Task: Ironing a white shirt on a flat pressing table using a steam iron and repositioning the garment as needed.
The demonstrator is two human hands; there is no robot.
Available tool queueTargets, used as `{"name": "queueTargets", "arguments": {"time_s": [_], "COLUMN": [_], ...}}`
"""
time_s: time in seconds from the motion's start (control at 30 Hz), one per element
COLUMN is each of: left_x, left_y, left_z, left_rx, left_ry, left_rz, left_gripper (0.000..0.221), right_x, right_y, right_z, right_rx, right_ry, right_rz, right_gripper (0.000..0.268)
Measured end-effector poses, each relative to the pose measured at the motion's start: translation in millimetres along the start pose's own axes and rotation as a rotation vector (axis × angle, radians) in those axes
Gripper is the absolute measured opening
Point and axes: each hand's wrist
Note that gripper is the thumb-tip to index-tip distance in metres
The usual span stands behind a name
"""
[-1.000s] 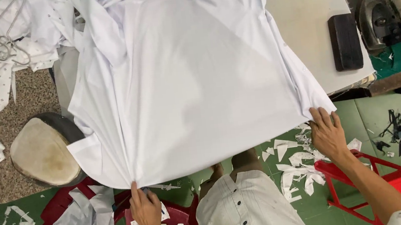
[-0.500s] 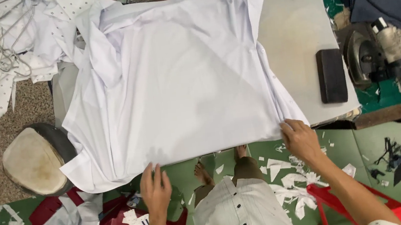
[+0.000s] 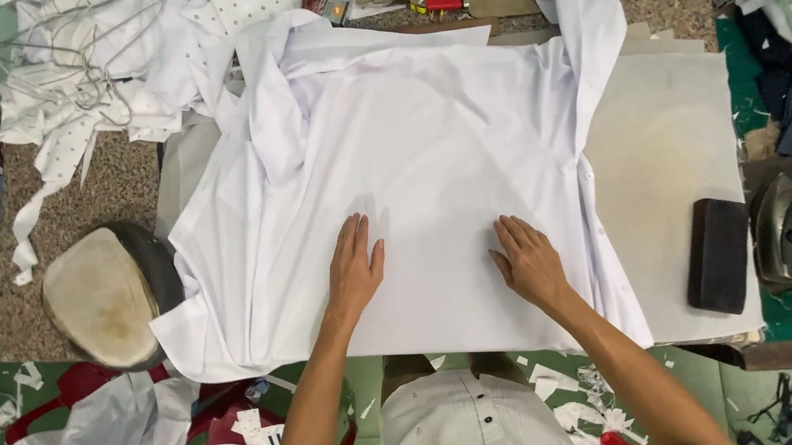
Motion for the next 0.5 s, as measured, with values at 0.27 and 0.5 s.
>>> {"name": "queueTargets", "arguments": {"time_s": [0.27,0.5], "left_x": [118.4,135.4], "left_y": [-16.2,-17.1], "left_z": [-80.1,-46.7], "left_rx": [0.183,0.208], "left_ry": [-0.262,-0.184], "left_rz": [-0.046,-0.247], "left_gripper": [0.051,0.059], "right_x": [78.8,83.0], "right_y": [-21.4,-34.0], "right_z": [-5.3,-11.4], "right_rx": [-0.031,-0.015], "right_ry": [-0.158,-0.243], "right_rz": [0.047,0.135], "right_gripper": [0.048,0.045]}}
Point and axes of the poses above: each hand's wrist, its own x-axis towards the middle knuckle, its own y-axis out of the back of the hand, z = x × y, and after that the axes turned 3 degrees about -z, right-handed
